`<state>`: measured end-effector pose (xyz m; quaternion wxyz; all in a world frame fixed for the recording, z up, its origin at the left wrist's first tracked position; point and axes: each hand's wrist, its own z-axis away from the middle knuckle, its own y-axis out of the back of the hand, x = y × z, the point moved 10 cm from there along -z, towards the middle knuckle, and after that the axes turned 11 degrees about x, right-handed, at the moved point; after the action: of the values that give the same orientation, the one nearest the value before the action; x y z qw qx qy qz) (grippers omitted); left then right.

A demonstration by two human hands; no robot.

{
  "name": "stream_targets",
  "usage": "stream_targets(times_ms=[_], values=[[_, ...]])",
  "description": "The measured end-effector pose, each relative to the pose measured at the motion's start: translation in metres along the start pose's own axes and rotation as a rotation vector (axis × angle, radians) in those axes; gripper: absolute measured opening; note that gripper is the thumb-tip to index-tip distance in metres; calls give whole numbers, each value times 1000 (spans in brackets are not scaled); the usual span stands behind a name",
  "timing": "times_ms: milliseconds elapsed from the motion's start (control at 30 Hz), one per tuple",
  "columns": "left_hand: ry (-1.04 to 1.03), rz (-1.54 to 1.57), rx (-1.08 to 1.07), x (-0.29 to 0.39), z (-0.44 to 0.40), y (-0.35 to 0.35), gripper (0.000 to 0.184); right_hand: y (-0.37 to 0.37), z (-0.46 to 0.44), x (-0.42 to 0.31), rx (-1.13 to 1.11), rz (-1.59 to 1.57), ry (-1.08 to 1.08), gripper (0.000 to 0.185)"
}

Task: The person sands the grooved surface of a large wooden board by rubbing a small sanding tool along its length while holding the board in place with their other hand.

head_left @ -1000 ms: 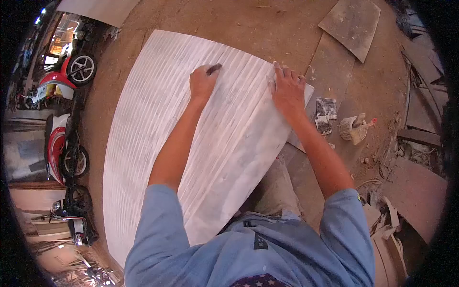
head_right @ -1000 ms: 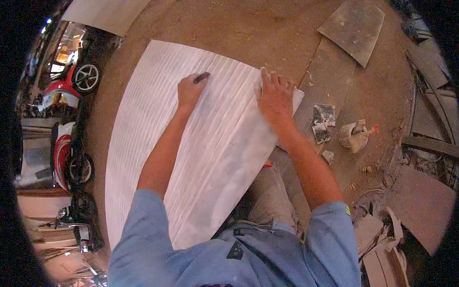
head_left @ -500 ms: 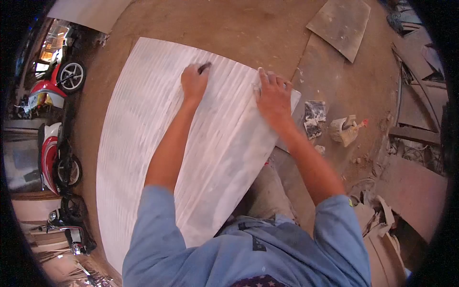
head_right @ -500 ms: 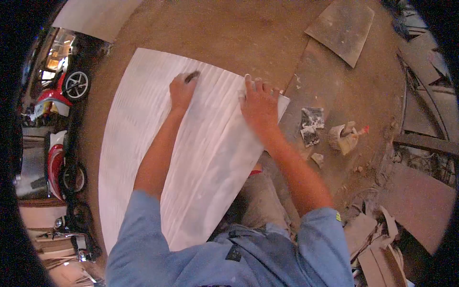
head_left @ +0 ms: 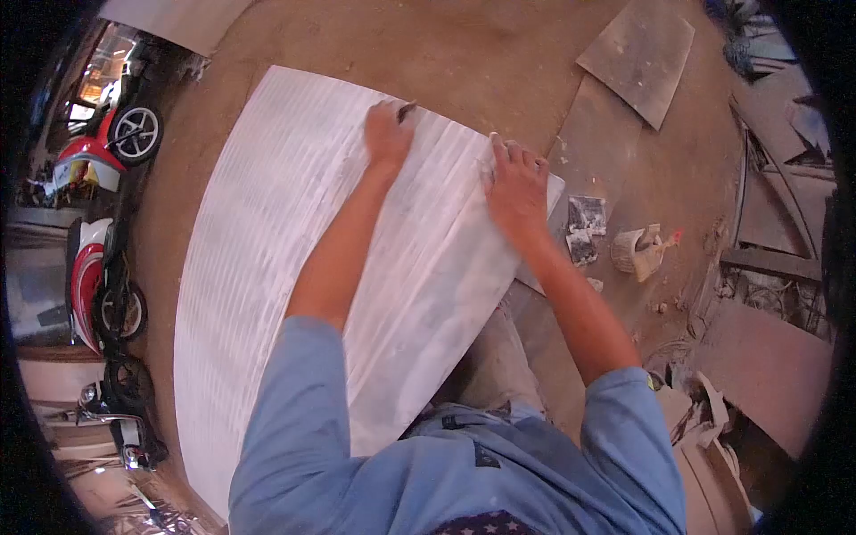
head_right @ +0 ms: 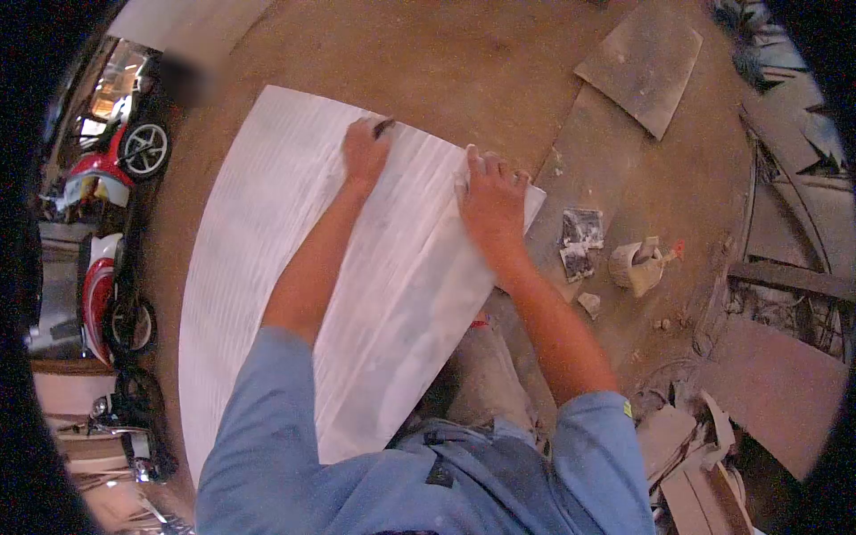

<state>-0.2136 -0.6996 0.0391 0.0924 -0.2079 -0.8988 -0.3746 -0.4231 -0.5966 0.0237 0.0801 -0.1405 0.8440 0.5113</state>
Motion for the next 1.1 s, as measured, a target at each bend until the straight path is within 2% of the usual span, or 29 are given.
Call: stream_targets(times_ms=[33,100,133,200,233,267,333,433,600,700,767,867,900,967,1000,1033,1100], values=[[2,-7,8,2,-3,-1,20,1,1,-2,4,-5,9,54],[184,-97,-118,-18,0,-10,21,0,0,-1,-23,7,5,55],[89,-32,-117,-19,9,4,24,4,0,-2,-24,1,12,55],[148,-53,-224,-46,57,52,25,7,0,-4,-12,51,17,53],[174,74,-200,-44,76,93,25,5,0,-4,-19,41,19,53],[146,-15,-205,-50,105,131,16,3,-1,-3,-4,62,16,53],[167,23,-186,-51,144,201,9,0,4,-3,-4,71,18,53],[220,-85,-224,-57,163,225,8,3,4,-7,-1,90,55,52],[49,-3,-52,-24,90,123,9,-7,0,-1,-47,110,12,54],[28,-57,-88,-24,55,64,8,-4,4,-4,-73,93,14,55],[84,-118,-170,-30,61,70,10,-4,4,-10,-21,138,83,54],[136,-48,-115,-48,122,157,13,-26,10,-2,52,295,197,53],[180,-110,-177,-63,157,193,13,-28,12,-10,38,265,224,53],[225,-217,-252,-91,237,293,14,-12,4,-8,-16,199,103,52],[293,-244,-188,-106,282,355,12,-9,3,-13,-23,188,116,52],[300,-283,-236,-132,337,408,21,-4,3,-16,-16,177,126,52],[407,-430,-344,-156,404,506,16,-6,2,-20,-3,157,142,51]])
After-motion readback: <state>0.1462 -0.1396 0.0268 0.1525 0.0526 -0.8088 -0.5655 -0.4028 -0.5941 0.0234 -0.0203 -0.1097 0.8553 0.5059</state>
